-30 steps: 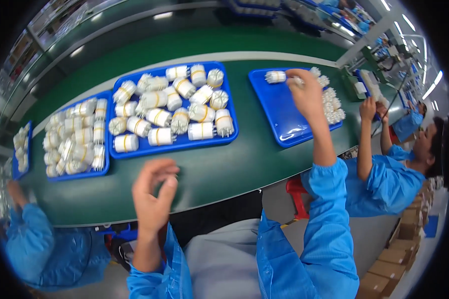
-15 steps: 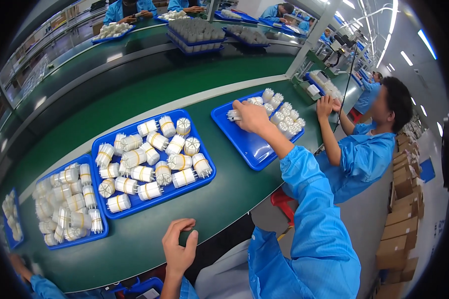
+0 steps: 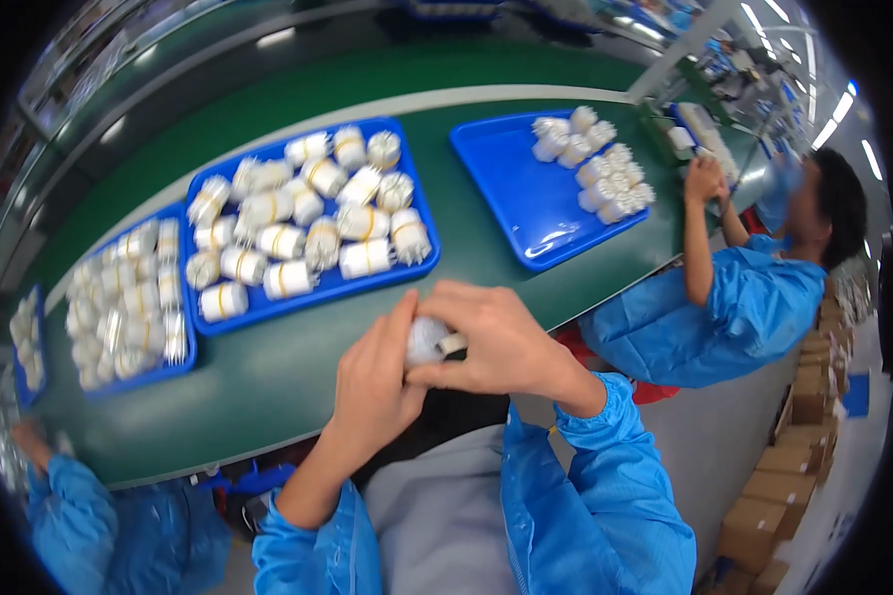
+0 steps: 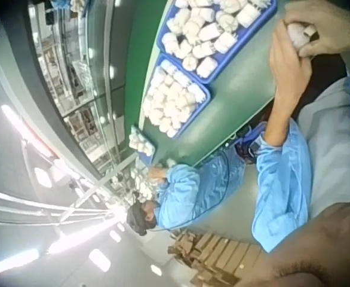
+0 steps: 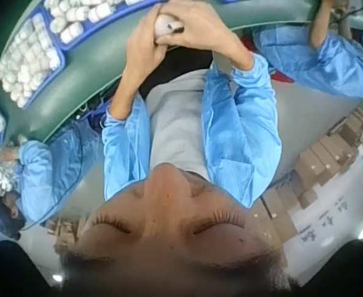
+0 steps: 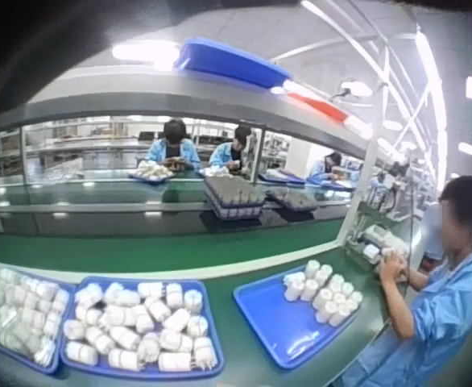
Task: The person assembles small plastic cylindrical components by hand, using a small assembly tool to adjust their internal parts before placing them into blue trays.
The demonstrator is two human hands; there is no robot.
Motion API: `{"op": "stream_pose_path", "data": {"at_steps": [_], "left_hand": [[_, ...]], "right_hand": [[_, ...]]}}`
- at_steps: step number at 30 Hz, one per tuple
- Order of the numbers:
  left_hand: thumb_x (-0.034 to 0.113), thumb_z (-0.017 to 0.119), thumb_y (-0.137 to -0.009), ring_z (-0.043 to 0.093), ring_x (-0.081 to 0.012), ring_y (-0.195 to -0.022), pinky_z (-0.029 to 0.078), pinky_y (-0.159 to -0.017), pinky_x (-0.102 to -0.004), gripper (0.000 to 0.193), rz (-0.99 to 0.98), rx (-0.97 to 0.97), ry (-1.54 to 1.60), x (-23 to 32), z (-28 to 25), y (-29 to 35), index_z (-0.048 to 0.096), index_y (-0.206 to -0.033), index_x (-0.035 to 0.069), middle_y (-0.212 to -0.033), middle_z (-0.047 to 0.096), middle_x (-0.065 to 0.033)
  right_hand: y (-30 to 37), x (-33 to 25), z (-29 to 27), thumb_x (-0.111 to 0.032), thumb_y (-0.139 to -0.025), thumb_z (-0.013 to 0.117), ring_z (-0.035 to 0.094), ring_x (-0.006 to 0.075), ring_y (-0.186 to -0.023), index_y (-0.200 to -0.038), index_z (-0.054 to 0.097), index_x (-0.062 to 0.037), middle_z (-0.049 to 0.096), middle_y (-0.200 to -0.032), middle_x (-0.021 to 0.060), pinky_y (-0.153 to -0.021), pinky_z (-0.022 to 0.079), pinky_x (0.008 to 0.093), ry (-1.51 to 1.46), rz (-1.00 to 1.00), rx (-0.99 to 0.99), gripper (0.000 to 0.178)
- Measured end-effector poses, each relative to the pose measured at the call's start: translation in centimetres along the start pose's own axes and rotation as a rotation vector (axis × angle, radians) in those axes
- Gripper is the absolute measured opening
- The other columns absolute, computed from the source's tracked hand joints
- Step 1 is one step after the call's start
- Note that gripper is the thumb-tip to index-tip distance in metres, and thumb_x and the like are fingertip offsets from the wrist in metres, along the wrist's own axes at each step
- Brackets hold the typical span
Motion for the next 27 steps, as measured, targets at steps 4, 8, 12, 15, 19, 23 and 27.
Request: {"op": "stream_pose_path", "data": {"at_steps": [4, 8, 12, 15, 19, 23, 27], "left_hand": [[0.007, 0.069, -0.084, 0.064, -0.0180, -0.082, 0.051, -0.075, -0.0319, 0.046, -0.417, -0.009, 0.550, -1.0, 1.2, 1.2, 0.051, -0.126, 0.000, -0.093, 0.064, -0.0101], [0.005, 0.067, -0.086, 0.057, -0.0097, -0.077, 0.049, -0.067, -0.0274, 0.046, -0.521, 0.071, 0.642, -1.4, 1.5, 3.7, 0.048, -0.127, 0.001, -0.087, 0.060, -0.0045], [0.010, 0.065, -0.089, 0.059, -0.0148, -0.079, 0.049, -0.071, -0.0301, 0.042, -0.654, 0.068, 0.992, -1.7, 2.1, 4.2, 0.048, -0.126, 0.002, -0.090, 0.058, -0.0058], [0.016, 0.064, -0.091, 0.059, -0.0155, -0.083, 0.050, -0.073, -0.0317, 0.045, -0.655, 0.124, 1.151, -2.6, 2.7, 4.4, 0.046, -0.129, 0.001, -0.093, 0.058, -0.0078], [0.023, 0.063, -0.093, 0.060, -0.0179, -0.091, 0.050, -0.078, -0.0340, 0.052, -0.621, 0.104, 1.236, -2.9, 3.0, 4.4, 0.041, -0.135, 0.000, -0.102, 0.059, -0.0126], [0.024, 0.061, -0.094, 0.061, -0.0206, -0.093, 0.051, -0.079, -0.0353, 0.054, -0.607, 0.139, 1.284, -2.8, 2.8, 4.2, 0.040, -0.137, -0.001, -0.108, 0.059, -0.0150], [0.023, 0.062, -0.094, 0.062, -0.0233, -0.096, 0.052, -0.080, -0.0367, 0.056, -0.657, 0.143, 1.374, -2.7, 3.0, 4.4, 0.039, -0.139, -0.001, -0.108, 0.059, -0.0152]], "right_hand": [[1.6, 3.8, -1.0, -0.024, -0.089, 0.067, 0.038, 0.0129, -0.050, -0.080, 0.056, -0.0050, 0.042, -0.062, 0.0003, -0.048, 0.028, 0.0267, -0.793, 0.043, 0.437, 0.023], [1.6, 6.6, 3.1, -0.026, -0.106, 0.036, 0.029, 0.0106, -0.044, -0.062, 0.040, -0.0085, 0.033, -0.054, 0.0003, -0.043, 0.023, 0.0277, -1.373, -0.023, 0.550, 0.047], [1.6, 7.5, 4.9, -0.031, -0.107, 0.026, 0.027, 0.0124, -0.043, -0.059, 0.033, -0.0111, 0.032, -0.053, 0.0009, -0.042, 0.026, 0.0277, -1.658, -0.018, 0.562, 0.053], [1.2, 8.3, 5.8, -0.031, -0.107, 0.027, 0.028, 0.0124, -0.044, -0.059, 0.033, -0.0112, 0.032, -0.053, 0.0003, -0.042, 0.026, 0.0277, -1.720, -0.024, 0.597, 0.052], [1.3, 8.8, 5.7, -0.031, -0.107, 0.027, 0.028, 0.0127, -0.045, -0.059, 0.033, -0.0113, 0.031, -0.053, 0.0001, -0.042, 0.026, 0.0276, -1.725, -0.053, 0.616, 0.052], [1.3, 8.9, 5.9, -0.031, -0.107, 0.028, 0.028, 0.0131, -0.045, -0.060, 0.033, -0.0112, 0.031, -0.054, 0.0004, -0.043, 0.026, 0.0278, -1.686, -0.038, 0.608, 0.052], [1.3, 8.6, 6.1, -0.030, -0.107, 0.027, 0.029, 0.0131, -0.046, -0.061, 0.034, -0.0110, 0.032, -0.055, 0.0007, -0.046, 0.027, 0.0282, -1.644, -0.061, 0.566, 0.051]]}}
Point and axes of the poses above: each hand's wrist, its own y-axis away from the middle knuckle, its own z-axis out of the palm, x = y × z, the point moved 5 cm from there along -y, towards the middle knuckle
